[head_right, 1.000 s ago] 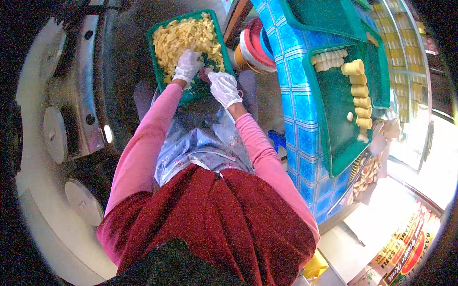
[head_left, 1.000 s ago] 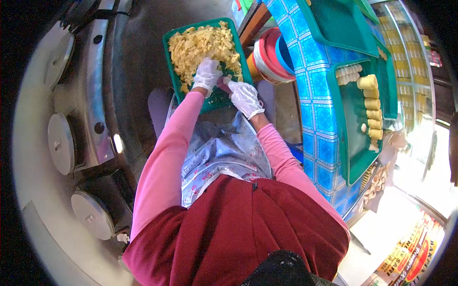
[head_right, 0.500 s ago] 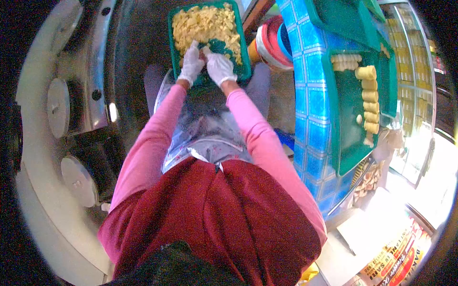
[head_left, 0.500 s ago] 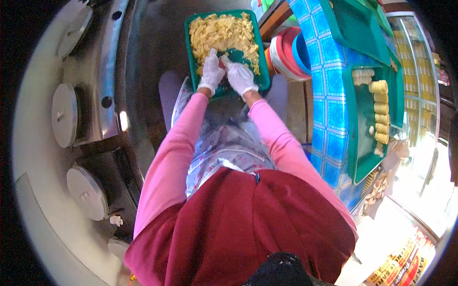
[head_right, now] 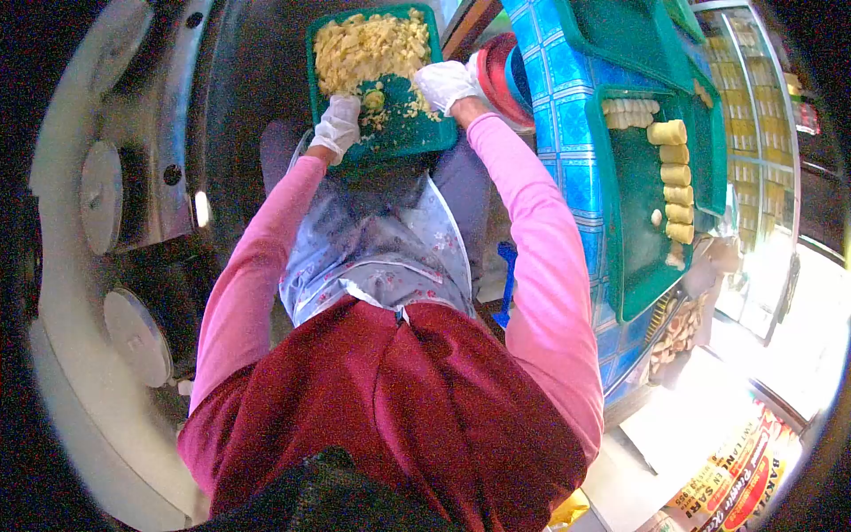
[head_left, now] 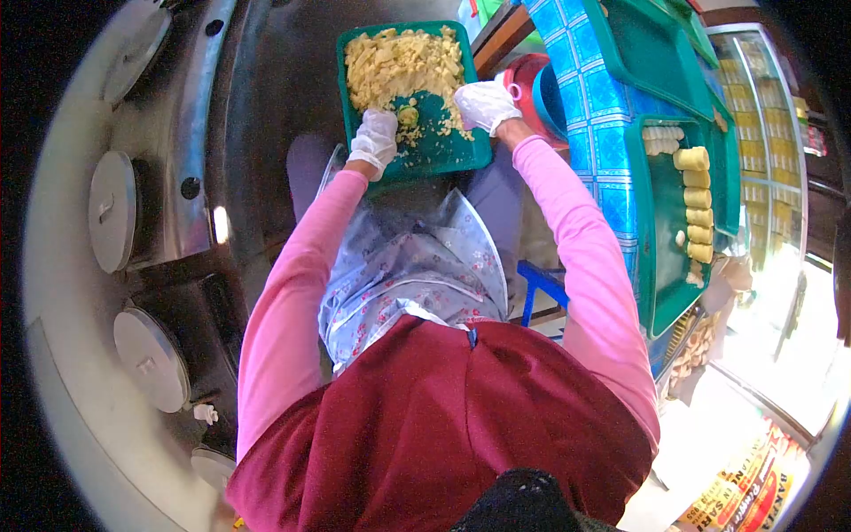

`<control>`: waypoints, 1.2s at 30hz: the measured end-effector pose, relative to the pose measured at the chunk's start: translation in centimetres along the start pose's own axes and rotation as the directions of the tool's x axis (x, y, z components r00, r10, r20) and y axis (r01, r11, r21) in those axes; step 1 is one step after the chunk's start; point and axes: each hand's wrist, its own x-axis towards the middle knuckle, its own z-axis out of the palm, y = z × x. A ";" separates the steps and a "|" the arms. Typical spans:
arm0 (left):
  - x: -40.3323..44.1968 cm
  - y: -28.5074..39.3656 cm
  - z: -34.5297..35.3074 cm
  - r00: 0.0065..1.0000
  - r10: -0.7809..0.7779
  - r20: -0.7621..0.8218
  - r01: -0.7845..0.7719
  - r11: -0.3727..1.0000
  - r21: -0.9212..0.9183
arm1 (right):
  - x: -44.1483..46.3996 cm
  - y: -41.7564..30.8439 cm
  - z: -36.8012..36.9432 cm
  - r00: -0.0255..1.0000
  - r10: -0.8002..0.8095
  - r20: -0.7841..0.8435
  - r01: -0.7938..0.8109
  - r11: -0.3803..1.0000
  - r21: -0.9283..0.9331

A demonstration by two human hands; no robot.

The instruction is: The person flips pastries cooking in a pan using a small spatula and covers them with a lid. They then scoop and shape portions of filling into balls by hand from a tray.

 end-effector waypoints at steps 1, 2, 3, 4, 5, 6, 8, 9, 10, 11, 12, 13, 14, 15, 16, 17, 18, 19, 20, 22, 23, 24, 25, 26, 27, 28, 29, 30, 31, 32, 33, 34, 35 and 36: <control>-0.7 0.1 0.1 0.998 -0.011 -0.055 0.008 0.998 -0.060 | 0.0 0.2 1.0 0.999 -0.037 -0.026 0.039 0.998 0.058; -1.4 0.5 0.1 0.993 -0.022 -0.112 0.009 0.993 -0.118 | -0.1 0.1 2.1 0.991 -0.043 -0.124 0.057 0.992 0.113; -2.0 1.0 0.2 0.985 -0.036 -0.168 0.006 0.984 -0.176 | -0.3 -0.5 1.9 0.991 -0.052 -0.119 0.070 0.987 0.146; -2.3 1.6 0.4 0.978 -0.102 -0.184 0.049 0.961 -0.273 | -0.6 -1.3 1.5 0.992 -0.062 -0.114 0.082 0.981 0.177; -2.5 2.2 0.5 0.984 -0.118 -0.130 0.070 0.942 -0.328 | -0.7 -2.2 1.1 0.992 -0.074 -0.107 0.095 0.974 0.208; -2.7 3.0 0.0 0.988 -0.132 -0.077 0.093 0.920 -0.381 | -0.5 -2.9 1.4 0.993 -0.071 -0.090 0.090 0.969 0.231; -2.6 4.3 0.2 0.970 -0.231 -0.074 0.180 0.889 -0.422 | -0.7 -4.6 3.0 0.985 -0.071 -0.159 0.121 0.938 0.325; -2.8 4.3 0.8 0.964 -0.251 -0.091 0.183 0.868 -0.462 | -0.9 -5.4 3.8 0.976 -0.055 -0.213 0.132 0.920 0.370; -3.0 4.4 1.3 0.957 -0.270 -0.108 0.182 0.846 -0.501 | -1.0 -6.2 3.7 0.982 -0.005 -0.191 0.084 0.910 0.407; -3.1 4.5 1.7 0.949 -0.291 -0.125 0.180 0.821 -0.541 | -1.4 -6.6 3.6 0.985 0.063 -0.160 0.022 0.877 0.480; -3.5 5.2 -0.1 0.946 -0.301 -0.124 0.188 0.817 -0.546 | -1.9 -7.0 3.2 0.978 0.098 -0.182 0.020 0.833 0.552; -3.0 5.1 0.3 0.930 -0.330 -0.161 0.177 0.787 -0.591 | -2.4 -7.4 2.5 0.971 0.132 -0.200 0.022 0.783 0.622; -2.6 4.9 0.8 0.912 -0.362 -0.193 0.165 0.755 -0.635 | -2.7 -8.0 1.9 0.953 0.165 -0.254 0.017 0.807 0.590; -2.4 4.9 0.6 0.893 -0.392 -0.221 0.151 0.723 -0.674 | -2.5 -8.2 1.7 0.938 0.210 -0.275 0.002 0.790 0.613; -1.7 4.9 0.2 0.866 -0.361 -0.346 0.073 0.776 -0.627 | -2.3 -8.5 1.5 0.921 0.258 -0.293 -0.014 0.771 0.637; -1.3 4.8 -0.1 0.878 -0.359 -0.316 0.125 0.810 -0.573 | -2.2 -8.8 1.3 0.901 0.306 -0.308 -0.029 0.750 0.660; -0.4 4.4 0.1 0.888 -0.359 -0.287 0.173 0.840 -0.514 | -1.7 -8.5 2.5 0.890 0.288 -0.352 -0.010 0.786 0.618; 1.1 3.4 1.0 0.896 -0.359 -0.263 0.214 0.866 -0.451 | -1.6 -8.2 2.4 0.894 0.280 -0.349 -0.027 0.813 0.582; 2.1 2.4 2.5 0.885 -0.409 -0.221 0.244 0.813 -0.528 | -1.7 -8.1 2.5 0.899 0.272 -0.343 -0.044 0.836 0.547; 2.4 1.8 1.9 0.889 -0.425 -0.169 0.259 0.773 -0.580 | -2.2 -7.7 2.9 0.893 0.283 -0.349 -0.089 0.873 0.480; 2.5 1.8 1.8 0.891 -0.432 -0.138 0.270 0.750 -0.604 | -2.3 -7.0 3.0 0.887 0.303 -0.349 -0.107 0.869 0.484; 3.0 1.7 1.6 0.895 -0.443 -0.057 0.350 0.775 -0.526 | -2.6 -6.5 3.4 0.881 0.324 -0.346 -0.125 0.863 0.490; 3.0 1.7 1.6 0.886 -0.457 -0.077 0.354 0.774 -0.525 | -2.9 -5.8 3.7 0.874 0.344 -0.343 -0.142 0.857 0.495; 3.0 1.8 1.5 0.877 -0.470 -0.100 0.355 0.774 -0.524 | -3.0 -5.1 4.0 0.858 0.322 -0.400 -0.116 0.881 0.459; 2.8 1.9 1.3 0.867 -0.483 -0.123 0.357 0.774 -0.522 | -2.9 -4.5 3.9 0.881 0.321 -0.348 -0.198 0.918 0.344; 2.6 1.6 1.0 0.885 -0.458 -0.082 0.338 0.753 -0.565 | -2.9 -3.9 3.7 0.895 0.309 -0.320 -0.191 0.917 0.351; 2.0 1.3 0.8 0.898 -0.421 -0.130 0.270 0.759 -0.593 | -2.8 -3.3 3.5 0.910 0.293 -0.295 -0.179 0.917 0.357; 1.1 1.0 0.4 0.907 -0.381 -0.179 0.199 0.763 -0.614 | -2.4 -2.6 3.5 0.922 0.254 -0.291 -0.128 0.912 0.391; 0.0 0.8 0.2 0.913 -0.342 -0.222 0.132 0.764 -0.632 | -2.0 -2.1 3.7 0.934 0.216 -0.284 -0.078 0.901 0.427; -1.1 0.6 0.0 0.923 -0.253 -0.290 0.098 0.883 -0.460 | -1.6 -1.8 4.0 0.945 0.176 -0.277 -0.029 0.885 0.464; -2.2 0.8 0.0 0.940 -0.211 -0.268 0.082 0.902 -0.423 | -1.1 -1.9 4.1 0.957 0.117 -0.264 0.016 0.891 0.453; -3.1 1.1 -0.1 0.954 -0.168 -0.247 0.063 0.921 -0.384 | -0.4 -2.0 4.1 0.966 0.056 -0.254 0.064 0.895 0.441; -3.7 1.5 -0.1 0.967 -0.126 -0.221 0.042 0.937 -0.346 | -0.1 -2.3 4.2 0.970 -0.004 -0.242 0.111 0.896 0.431; -3.6 1.6 1.5 0.951 -0.144 -0.275 0.052 0.947 -0.317 | -0.2 -3.2 3.6 0.978 0.010 -0.211 0.091 0.881 0.463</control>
